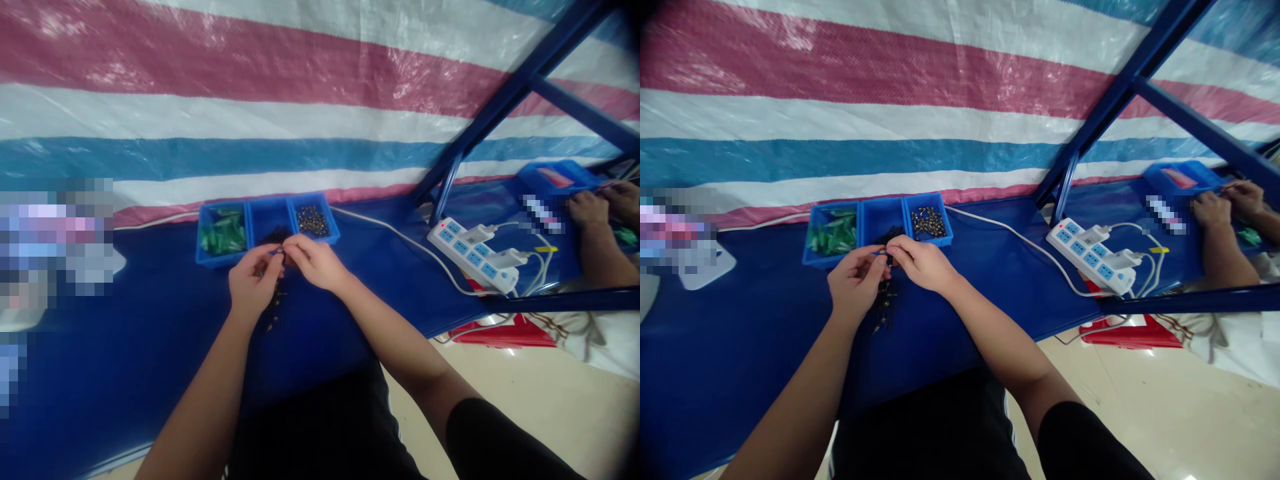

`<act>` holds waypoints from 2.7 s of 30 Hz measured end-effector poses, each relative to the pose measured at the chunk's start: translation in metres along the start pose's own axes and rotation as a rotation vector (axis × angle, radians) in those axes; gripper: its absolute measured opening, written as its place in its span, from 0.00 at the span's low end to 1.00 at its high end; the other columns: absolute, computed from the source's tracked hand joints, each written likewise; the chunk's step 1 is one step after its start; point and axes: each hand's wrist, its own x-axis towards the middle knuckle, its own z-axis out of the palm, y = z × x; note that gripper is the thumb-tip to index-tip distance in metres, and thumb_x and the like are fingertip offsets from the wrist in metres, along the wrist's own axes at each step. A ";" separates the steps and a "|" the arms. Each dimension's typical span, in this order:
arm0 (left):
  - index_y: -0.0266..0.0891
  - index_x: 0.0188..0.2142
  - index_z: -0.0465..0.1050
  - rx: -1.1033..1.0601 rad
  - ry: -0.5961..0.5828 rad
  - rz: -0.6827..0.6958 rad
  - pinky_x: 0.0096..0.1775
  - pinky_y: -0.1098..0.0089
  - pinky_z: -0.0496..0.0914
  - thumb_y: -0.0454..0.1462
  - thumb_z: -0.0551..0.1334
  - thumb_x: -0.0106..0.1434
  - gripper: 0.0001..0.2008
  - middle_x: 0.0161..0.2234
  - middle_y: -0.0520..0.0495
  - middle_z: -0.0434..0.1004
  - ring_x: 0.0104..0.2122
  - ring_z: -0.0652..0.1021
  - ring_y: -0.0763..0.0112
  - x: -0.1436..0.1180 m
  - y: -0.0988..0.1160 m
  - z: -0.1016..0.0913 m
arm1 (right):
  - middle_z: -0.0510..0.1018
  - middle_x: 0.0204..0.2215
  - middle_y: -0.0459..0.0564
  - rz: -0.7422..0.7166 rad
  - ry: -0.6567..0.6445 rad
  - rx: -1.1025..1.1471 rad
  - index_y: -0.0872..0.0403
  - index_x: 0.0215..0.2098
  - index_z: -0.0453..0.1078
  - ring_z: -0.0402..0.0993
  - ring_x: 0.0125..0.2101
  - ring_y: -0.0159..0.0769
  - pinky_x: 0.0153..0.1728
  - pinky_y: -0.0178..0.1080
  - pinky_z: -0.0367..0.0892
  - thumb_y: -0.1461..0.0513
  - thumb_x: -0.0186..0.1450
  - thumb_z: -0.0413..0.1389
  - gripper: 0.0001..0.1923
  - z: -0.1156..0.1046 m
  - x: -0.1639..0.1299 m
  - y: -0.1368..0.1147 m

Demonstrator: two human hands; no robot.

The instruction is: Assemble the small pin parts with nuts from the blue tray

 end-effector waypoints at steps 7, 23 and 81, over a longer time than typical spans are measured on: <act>0.39 0.47 0.78 -0.037 0.015 -0.021 0.29 0.75 0.76 0.44 0.66 0.64 0.14 0.26 0.52 0.78 0.23 0.78 0.76 0.001 -0.004 0.000 | 0.81 0.34 0.47 -0.056 0.093 -0.020 0.53 0.50 0.73 0.74 0.26 0.28 0.32 0.33 0.69 0.54 0.74 0.52 0.15 0.006 -0.001 0.008; 0.41 0.48 0.78 -0.012 -0.003 -0.002 0.28 0.77 0.74 0.42 0.66 0.65 0.13 0.28 0.52 0.78 0.23 0.78 0.77 -0.001 0.002 0.000 | 0.81 0.38 0.49 -0.064 0.027 -0.075 0.54 0.44 0.73 0.78 0.35 0.30 0.39 0.33 0.69 0.55 0.77 0.46 0.16 0.001 0.001 0.001; 0.42 0.46 0.80 -0.017 -0.006 0.017 0.30 0.74 0.76 0.43 0.67 0.64 0.13 0.26 0.53 0.78 0.23 0.79 0.75 -0.003 0.002 0.001 | 0.75 0.28 0.44 -0.001 -0.092 -0.081 0.53 0.34 0.66 0.72 0.28 0.29 0.35 0.33 0.64 0.51 0.77 0.42 0.20 -0.003 -0.002 -0.004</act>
